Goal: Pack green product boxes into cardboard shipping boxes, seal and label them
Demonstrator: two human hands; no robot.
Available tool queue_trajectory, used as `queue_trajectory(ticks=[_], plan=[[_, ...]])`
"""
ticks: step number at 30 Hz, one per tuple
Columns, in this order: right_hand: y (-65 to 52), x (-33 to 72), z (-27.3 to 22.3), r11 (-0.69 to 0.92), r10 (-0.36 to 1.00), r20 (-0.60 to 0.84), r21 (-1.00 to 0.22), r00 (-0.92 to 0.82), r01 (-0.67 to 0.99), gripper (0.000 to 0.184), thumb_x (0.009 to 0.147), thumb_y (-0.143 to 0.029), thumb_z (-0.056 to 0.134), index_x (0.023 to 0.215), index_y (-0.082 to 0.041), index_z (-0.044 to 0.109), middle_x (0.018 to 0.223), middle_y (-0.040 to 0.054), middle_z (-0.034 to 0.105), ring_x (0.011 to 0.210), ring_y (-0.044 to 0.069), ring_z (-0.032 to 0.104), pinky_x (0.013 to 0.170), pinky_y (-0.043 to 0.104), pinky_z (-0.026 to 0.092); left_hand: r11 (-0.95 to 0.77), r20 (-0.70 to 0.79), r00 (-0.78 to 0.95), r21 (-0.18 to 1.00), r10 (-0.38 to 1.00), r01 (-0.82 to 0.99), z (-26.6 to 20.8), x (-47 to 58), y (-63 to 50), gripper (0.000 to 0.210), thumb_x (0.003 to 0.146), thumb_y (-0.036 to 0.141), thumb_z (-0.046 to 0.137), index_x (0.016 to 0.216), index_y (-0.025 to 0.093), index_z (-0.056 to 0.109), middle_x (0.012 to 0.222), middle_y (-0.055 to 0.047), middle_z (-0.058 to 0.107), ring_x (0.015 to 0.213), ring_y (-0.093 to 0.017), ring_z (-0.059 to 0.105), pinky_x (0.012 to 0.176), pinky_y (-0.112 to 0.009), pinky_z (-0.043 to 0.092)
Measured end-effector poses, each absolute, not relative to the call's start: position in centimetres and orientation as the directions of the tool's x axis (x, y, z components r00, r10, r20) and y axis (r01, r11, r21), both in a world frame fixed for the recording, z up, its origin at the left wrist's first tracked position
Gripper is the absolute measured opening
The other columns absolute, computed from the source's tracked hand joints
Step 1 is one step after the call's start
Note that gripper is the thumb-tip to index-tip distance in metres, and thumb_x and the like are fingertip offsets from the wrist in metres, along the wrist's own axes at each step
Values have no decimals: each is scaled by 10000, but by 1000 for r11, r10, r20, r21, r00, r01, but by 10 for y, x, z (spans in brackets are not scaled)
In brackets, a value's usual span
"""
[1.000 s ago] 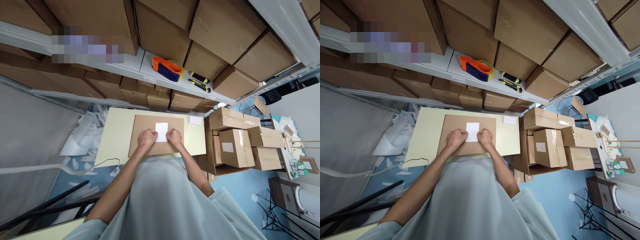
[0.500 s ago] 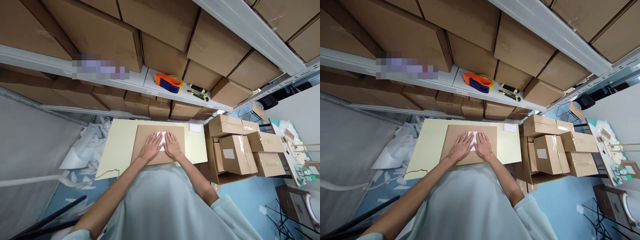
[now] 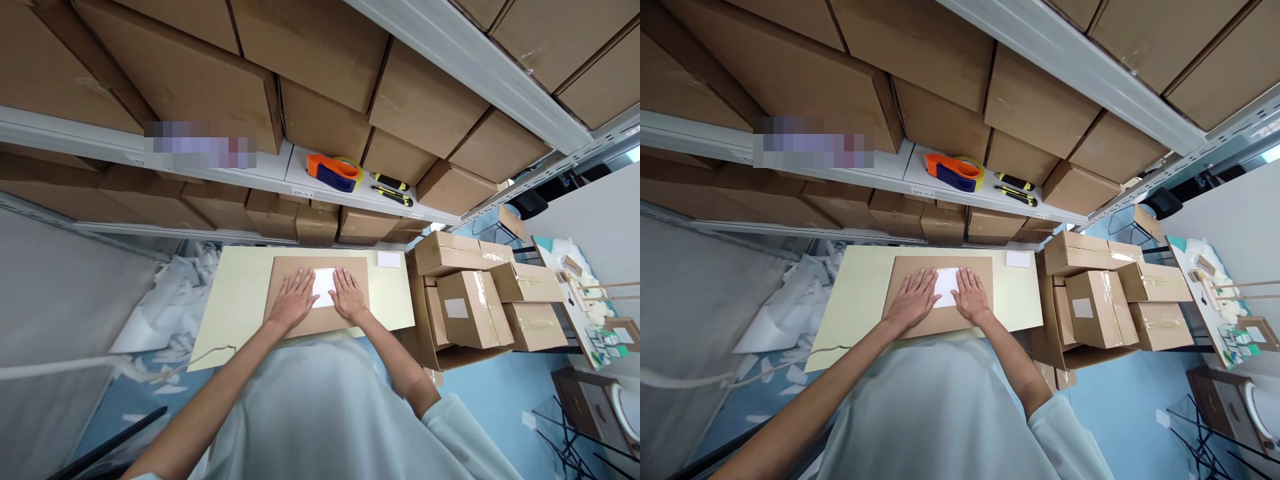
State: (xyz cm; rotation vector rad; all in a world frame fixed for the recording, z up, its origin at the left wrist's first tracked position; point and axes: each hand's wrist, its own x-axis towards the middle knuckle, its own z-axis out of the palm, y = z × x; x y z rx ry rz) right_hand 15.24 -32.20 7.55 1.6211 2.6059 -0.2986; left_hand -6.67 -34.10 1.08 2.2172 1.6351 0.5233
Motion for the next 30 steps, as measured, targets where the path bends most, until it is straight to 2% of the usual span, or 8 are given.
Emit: queue_trajectory(ticks=[7, 12, 16, 22, 30], plan=[[-345, 162, 74, 476, 858, -152, -127, -491, 871, 720, 1220, -458, 351, 1831, -88, 265, 1912, 116, 189, 1805, 296, 172, 1470, 493, 163, -369, 136, 347, 468, 928, 803, 12, -69, -357, 754, 1130, 479, 372, 1821, 178, 346, 1874, -144, 330, 1776, -377, 240, 1447, -644, 132], [-359, 167, 64, 455, 867, -158, -135, -473, 880, 677, 1221, -410, 349, 1841, -149, 267, 1913, 89, 212, 1805, 283, 175, 1463, 497, 196, -292, 75, 295, 491, 953, 820, 5, -59, -369, 728, 1136, 422, 333, 1824, 184, 337, 1870, -137, 339, 1771, -391, 249, 1438, -665, 141], [-358, 166, 62, 450, 869, -158, -143, -469, 882, 677, 1225, -405, 326, 1839, -127, 254, 1915, 91, 200, 1806, 284, 167, 1466, 511, 188, -293, 91, 287, 495, 954, 818, 1, -55, -369, 736, 1138, 426, 324, 1826, 163, 322, 1864, -162, 348, 1768, -405, 256, 1423, -707, 167], [-328, 149, 63, 445, 876, -122, -165, -466, 880, 678, 1234, -421, 282, 1835, -106, 255, 1920, 97, 190, 1810, 275, 150, 1472, 516, 163, -298, 140, 263, 482, 955, 824, 8, -47, -337, 726, 1145, 430, 324, 1807, 133, 364, 1868, -167, 345, 1777, -378, 240, 1434, -684, 138], [-308, 144, 50, 429, 885, -117, -170, -451, 887, 670, 1239, -410, 262, 1841, -119, 217, 1927, 74, 158, 1813, 279, 125, 1472, 526, 145, -242, 116, 213, 504, 970, 829, -1, -43, -320, 719, 1145, 432, 317, 1797, 140, 393, 1872, -145, 349, 1781, -368, 228, 1439, -668, 99]])
